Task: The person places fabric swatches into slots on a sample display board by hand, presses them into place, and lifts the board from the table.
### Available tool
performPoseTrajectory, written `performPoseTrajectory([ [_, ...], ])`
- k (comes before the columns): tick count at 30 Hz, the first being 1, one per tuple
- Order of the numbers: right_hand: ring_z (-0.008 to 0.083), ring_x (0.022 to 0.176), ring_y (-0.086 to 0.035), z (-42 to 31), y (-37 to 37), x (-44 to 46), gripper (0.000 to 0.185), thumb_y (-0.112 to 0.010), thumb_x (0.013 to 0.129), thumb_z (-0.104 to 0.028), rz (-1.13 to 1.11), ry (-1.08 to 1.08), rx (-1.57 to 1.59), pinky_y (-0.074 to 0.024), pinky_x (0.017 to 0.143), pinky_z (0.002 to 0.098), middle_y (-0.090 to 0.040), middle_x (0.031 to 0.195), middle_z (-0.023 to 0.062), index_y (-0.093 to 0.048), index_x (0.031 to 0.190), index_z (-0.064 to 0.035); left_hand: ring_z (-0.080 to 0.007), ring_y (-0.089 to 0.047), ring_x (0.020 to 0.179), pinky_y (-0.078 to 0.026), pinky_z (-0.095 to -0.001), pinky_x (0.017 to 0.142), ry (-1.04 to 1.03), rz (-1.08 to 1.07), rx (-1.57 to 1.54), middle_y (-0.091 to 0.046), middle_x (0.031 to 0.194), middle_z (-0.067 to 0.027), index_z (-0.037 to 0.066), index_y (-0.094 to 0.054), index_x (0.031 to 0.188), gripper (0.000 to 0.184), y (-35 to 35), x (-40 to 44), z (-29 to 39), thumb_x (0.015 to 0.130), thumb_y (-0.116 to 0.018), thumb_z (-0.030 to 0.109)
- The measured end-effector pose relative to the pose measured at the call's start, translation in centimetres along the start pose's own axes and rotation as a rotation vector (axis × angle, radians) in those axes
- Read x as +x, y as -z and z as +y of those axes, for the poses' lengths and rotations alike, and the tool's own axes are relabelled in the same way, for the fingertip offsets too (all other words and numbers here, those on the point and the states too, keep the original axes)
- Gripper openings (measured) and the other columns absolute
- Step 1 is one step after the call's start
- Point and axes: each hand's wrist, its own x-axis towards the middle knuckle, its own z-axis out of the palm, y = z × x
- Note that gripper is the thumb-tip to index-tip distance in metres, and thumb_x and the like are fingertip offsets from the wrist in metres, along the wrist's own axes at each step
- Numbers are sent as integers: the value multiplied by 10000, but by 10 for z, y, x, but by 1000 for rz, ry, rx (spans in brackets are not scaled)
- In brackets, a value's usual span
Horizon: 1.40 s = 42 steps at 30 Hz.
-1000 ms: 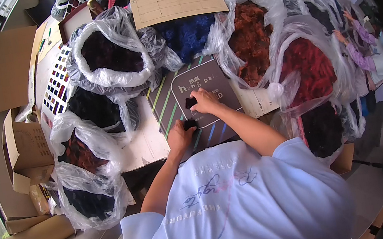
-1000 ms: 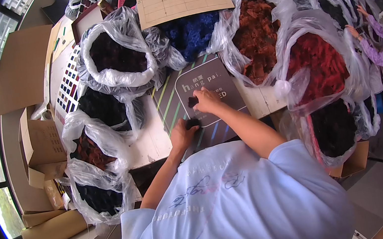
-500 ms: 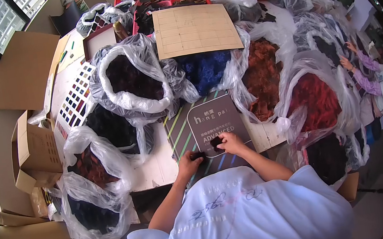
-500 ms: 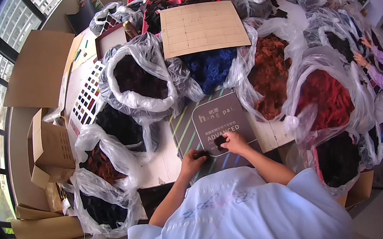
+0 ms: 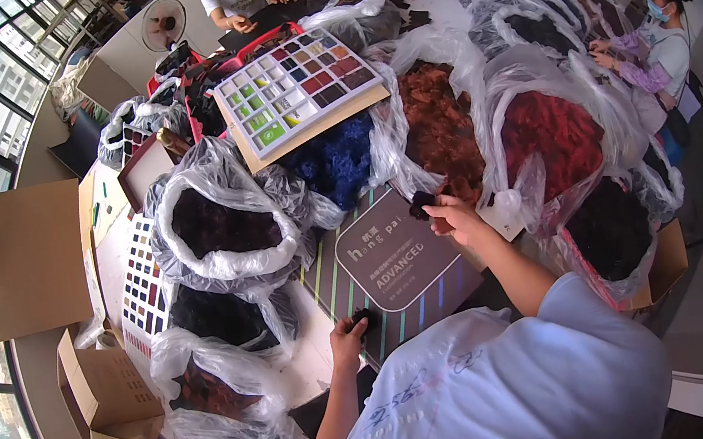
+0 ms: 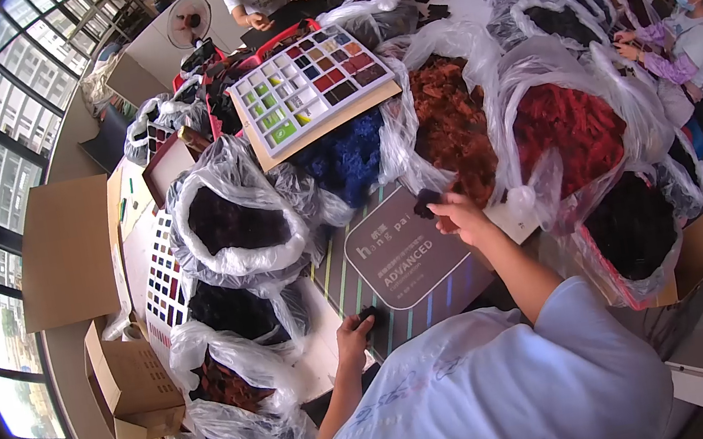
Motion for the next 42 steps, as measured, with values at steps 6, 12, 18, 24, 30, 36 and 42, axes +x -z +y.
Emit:
performPoseTrajectory([
  [6, 144, 610, -616, -64, 18, 52, 166, -712, 869, -189, 26, 116, 92, -532, 586, 325, -614, 720, 3, -559, 850, -127, -53, -427, 504, -317, -222, 427, 65, -35, -277, -562, 704, 50, 140, -569, 777, 217, -9, 28, 65, 846, -760, 214],
  [12, 117, 674, -632, -160, 35, 175, 152, -696, 886, -184, -2, 282, 36, -522, 559, 264, -643, 843, -3, -615, 988, -105, -53, -449, 477, -315, -204, 416, -221, 201, -439, -491, 638, 80, 181, -528, 754, 233, -53, 131, 233, 880, -724, 177],
  [18, 124, 639, -631, -214, 23, 297, 154, -705, 869, -152, -33, 315, -76, -513, 507, 261, -637, 812, 23, -596, 947, -76, -78, -449, 478, -328, -231, 405, -353, 438, -279, -547, 683, 26, 86, -597, 869, 218, -26, 261, 294, 831, -767, 216],
  [24, 130, 630, -624, -226, 20, 337, 157, -696, 871, -141, -64, 129, -301, -517, 492, 268, -635, 807, 34, -593, 951, -53, -78, -455, 492, -320, -229, 408, -186, 359, -235, -526, 665, 32, 94, -597, 833, 196, -17, 273, 307, 847, -754, 211],
  [30, 93, 581, -580, -266, 35, 325, 195, -698, 875, -151, -308, 21, -413, -470, 465, 238, -615, 784, 19, -590, 999, -46, -69, -414, 435, -309, -224, 389, -204, 231, -267, -488, 595, 46, 110, -586, 801, 166, -2, 246, 332, 874, -721, 174],
  [36, 56, 552, -539, -296, 36, 239, 123, -679, 893, -165, -378, 103, -610, -425, 460, 213, -567, 692, -23, -596, 883, -75, -50, -446, 462, -306, -197, 399, -362, 314, -397, -578, 700, 41, 129, -586, 814, 142, -3, 165, 321, 869, -714, 105],
  [42, 42, 553, -538, -196, 72, 90, 100, -683, 866, -64, -300, 122, -612, -433, 462, 201, -583, 719, -23, -583, 871, -58, -18, -484, 558, -367, -187, 466, -389, 349, -237, -621, 750, 33, 79, -637, 888, 100, 1, 35, 180, 860, -728, 110],
])
